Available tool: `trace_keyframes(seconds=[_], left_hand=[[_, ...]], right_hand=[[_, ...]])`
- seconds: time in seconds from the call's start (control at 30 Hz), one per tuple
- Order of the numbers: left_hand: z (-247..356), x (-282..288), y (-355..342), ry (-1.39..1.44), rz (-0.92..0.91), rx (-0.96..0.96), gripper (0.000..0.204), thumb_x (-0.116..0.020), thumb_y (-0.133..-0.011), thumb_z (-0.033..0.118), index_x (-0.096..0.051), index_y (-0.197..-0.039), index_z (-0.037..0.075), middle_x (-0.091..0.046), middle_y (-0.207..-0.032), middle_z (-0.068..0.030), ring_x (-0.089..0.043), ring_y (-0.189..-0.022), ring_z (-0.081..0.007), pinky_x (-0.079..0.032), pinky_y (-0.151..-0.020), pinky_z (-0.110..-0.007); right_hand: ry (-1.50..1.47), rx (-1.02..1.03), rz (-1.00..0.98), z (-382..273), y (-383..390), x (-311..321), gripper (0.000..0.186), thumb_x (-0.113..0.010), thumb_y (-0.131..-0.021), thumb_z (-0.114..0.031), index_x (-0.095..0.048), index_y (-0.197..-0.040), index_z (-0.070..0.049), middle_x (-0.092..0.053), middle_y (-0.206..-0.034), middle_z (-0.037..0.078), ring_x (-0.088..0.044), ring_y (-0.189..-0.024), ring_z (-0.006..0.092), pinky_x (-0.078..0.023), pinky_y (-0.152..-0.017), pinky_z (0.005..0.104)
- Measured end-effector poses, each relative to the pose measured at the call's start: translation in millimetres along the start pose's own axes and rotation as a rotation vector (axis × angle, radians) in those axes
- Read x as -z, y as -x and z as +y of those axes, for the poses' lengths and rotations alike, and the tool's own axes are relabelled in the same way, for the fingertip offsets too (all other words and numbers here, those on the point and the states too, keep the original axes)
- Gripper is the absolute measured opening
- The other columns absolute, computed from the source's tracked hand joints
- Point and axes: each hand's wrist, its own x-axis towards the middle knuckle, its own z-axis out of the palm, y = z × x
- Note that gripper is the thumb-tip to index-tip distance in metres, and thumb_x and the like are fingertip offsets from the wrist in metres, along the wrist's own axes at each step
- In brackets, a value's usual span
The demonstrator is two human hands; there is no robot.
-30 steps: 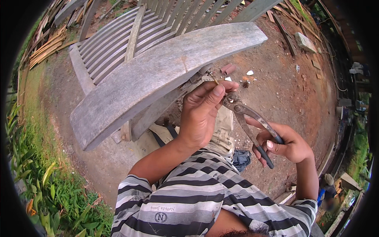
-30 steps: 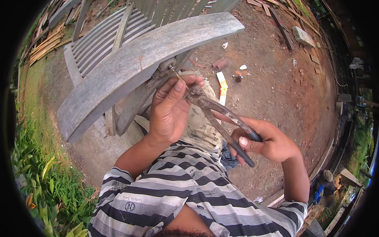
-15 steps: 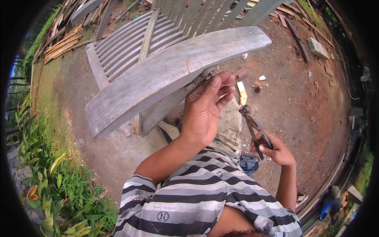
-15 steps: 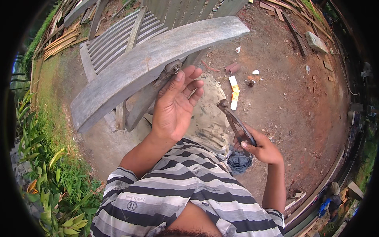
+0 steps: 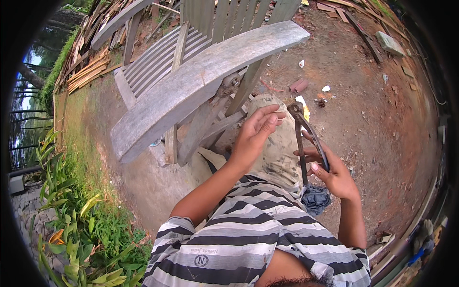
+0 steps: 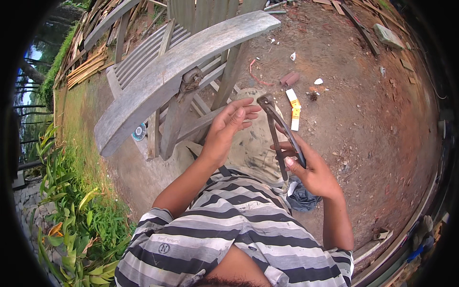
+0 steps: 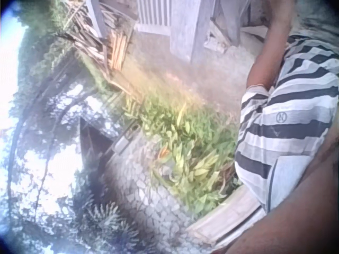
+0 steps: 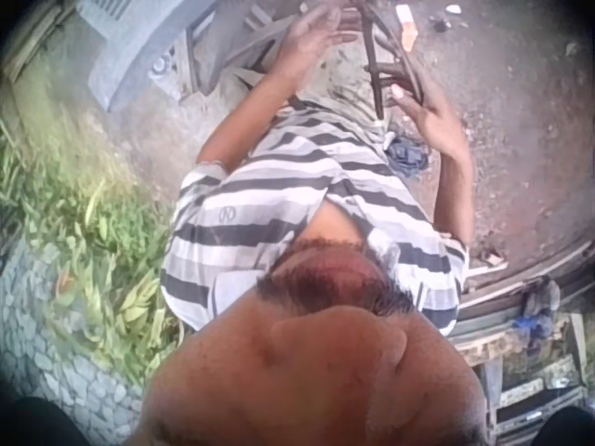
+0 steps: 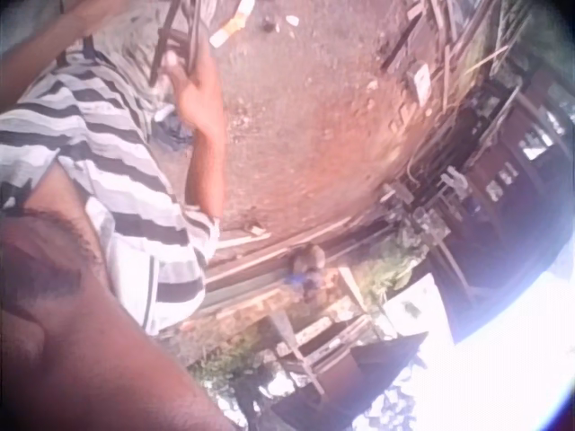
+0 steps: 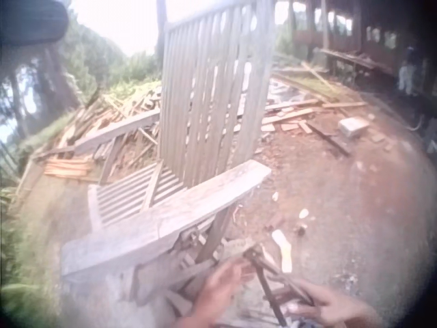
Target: The person repairs a wooden chair by hand, inserting and tightening wire or small metal fasteners at the joint between the seat and backrest. They repeatedly adjust the wire, use pliers to pull and secure it, and reposition the chair to access different angles.
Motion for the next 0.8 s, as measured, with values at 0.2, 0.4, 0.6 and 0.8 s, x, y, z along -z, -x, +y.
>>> trace_keyframes(seconds=[0.2, 0.4, 0.6, 0.8], left_hand=[[33, -15, -7, 0.535, -0.190, -0.095, 0.057, -0.039, -0.110, 0.052, -0.057, -0.132, 0.003, -0.068, -0.123, -0.0184, -0.066, -0.121, -0.0281, -0.051, -0.108, -0.047], [37, -24, -5, 0.852, -0.177, -0.111, 0.054, -0.042, -0.110, 0.048, -0.057, -0.134, 0.001, -0.069, -0.126, -0.0185, -0.066, -0.120, -0.0251, -0.051, -0.106, -0.042], [31, -28, -10, 0.985, -0.279, -0.149, 0.054, -0.034, -0.111, 0.052, -0.055, -0.134, 0.007, -0.065, -0.128, -0.0154, -0.059, -0.128, -0.0291, -0.044, -0.113, -0.050], [26, -30, -14, 1.026, -0.324, -0.170, 0.057, -0.029, -0.111, 0.055, -0.050, -0.136, 0.009, -0.061, -0.130, -0.0164, -0.058, -0.124, -0.0291, -0.045, -0.108, -0.050]], right_hand=[[-0.252, -0.094, -0.250, -78, -22, -2, 0.076, -0.061, -0.099, 0.000, -0.024, -0.165, -0.009, -0.051, -0.150, 0.023, -0.061, -0.127, 0.0352, -0.058, -0.100, 0.0459], [-0.090, -0.171, -0.298, -117, -26, 0, 0.082, -0.059, -0.097, 0.010, -0.021, -0.166, -0.011, -0.054, -0.148, 0.023, -0.060, -0.132, 0.0358, -0.056, -0.101, 0.0451], [0.161, -0.204, -0.292, -143, -30, 1, 0.083, -0.063, -0.093, 0.011, -0.024, -0.165, -0.006, -0.058, -0.144, 0.022, -0.062, -0.130, 0.0336, -0.053, -0.103, 0.0417], [0.245, -0.270, -0.285, -161, -34, -4, 0.080, -0.057, -0.082, 0.014, -0.033, -0.157, 0.001, -0.054, -0.145, 0.021, -0.060, -0.132, 0.0366, -0.052, -0.104, 0.0454]])
